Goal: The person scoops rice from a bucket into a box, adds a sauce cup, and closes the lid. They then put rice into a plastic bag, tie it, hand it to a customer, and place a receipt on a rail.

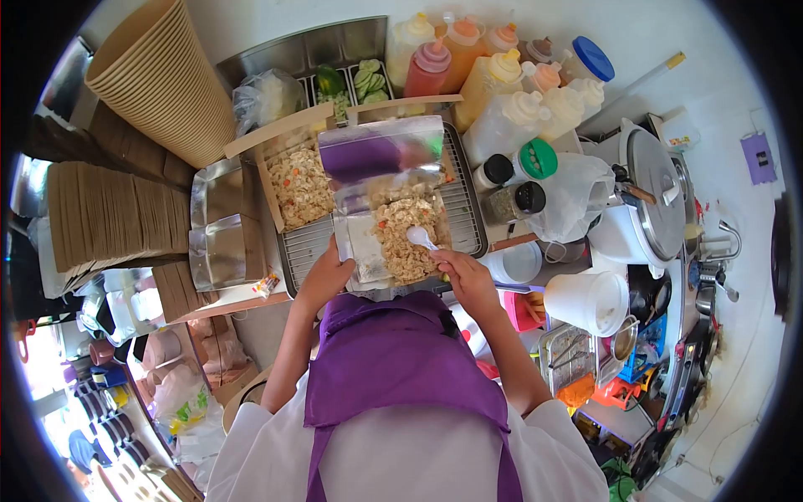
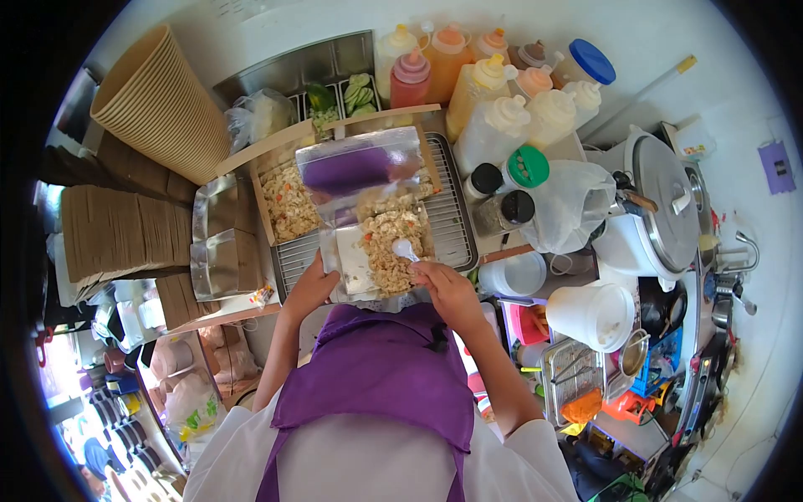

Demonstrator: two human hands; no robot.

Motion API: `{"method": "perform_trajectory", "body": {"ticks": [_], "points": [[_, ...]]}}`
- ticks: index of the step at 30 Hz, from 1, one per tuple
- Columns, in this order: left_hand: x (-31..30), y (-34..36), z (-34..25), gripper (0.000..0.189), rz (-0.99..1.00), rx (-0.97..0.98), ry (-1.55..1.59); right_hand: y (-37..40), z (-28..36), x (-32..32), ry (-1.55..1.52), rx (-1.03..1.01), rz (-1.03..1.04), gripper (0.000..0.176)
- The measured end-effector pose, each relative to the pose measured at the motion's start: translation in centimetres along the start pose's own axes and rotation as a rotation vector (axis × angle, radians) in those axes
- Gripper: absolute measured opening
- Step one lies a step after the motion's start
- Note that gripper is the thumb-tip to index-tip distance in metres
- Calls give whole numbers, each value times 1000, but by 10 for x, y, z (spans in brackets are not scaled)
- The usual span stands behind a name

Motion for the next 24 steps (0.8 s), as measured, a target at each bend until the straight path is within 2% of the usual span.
{"method": "perform_trajectory", "body": {"ticks": [4, 7, 10, 16, 19, 24], "points": [[1, -1, 0, 60, 13, 5, 18, 1, 15, -24, 32, 16, -107, 26], [1, 0, -4, 61, 25, -1, 30, 4, 3, -22, 71, 91, -87, 22], [3, 0, -5, 61, 35, 0, 28, 3, 3, -16, 148, 54, -81, 19], [4, -2, 1, 59, 37, 17, 85, 2, 22, -42, 43, 38, -196, 18], [6, 0, 0, 54, 52, 15, 129, -6, 6, -25, 20, 22, -135, 19], [-2, 1, 1, 45, 20, -50, 101, -5, -1, -31, -160, 143, -200, 21]]}}
Point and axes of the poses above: each hand's wrist, its own y-axis away from the middle knuckle, its own x-axis out of the palm, z = x × y, the point moved 10 cm from there along -y, towards the middle knuckle, and after that the axes turned 1 degree about -y, right-handed, at the moved point
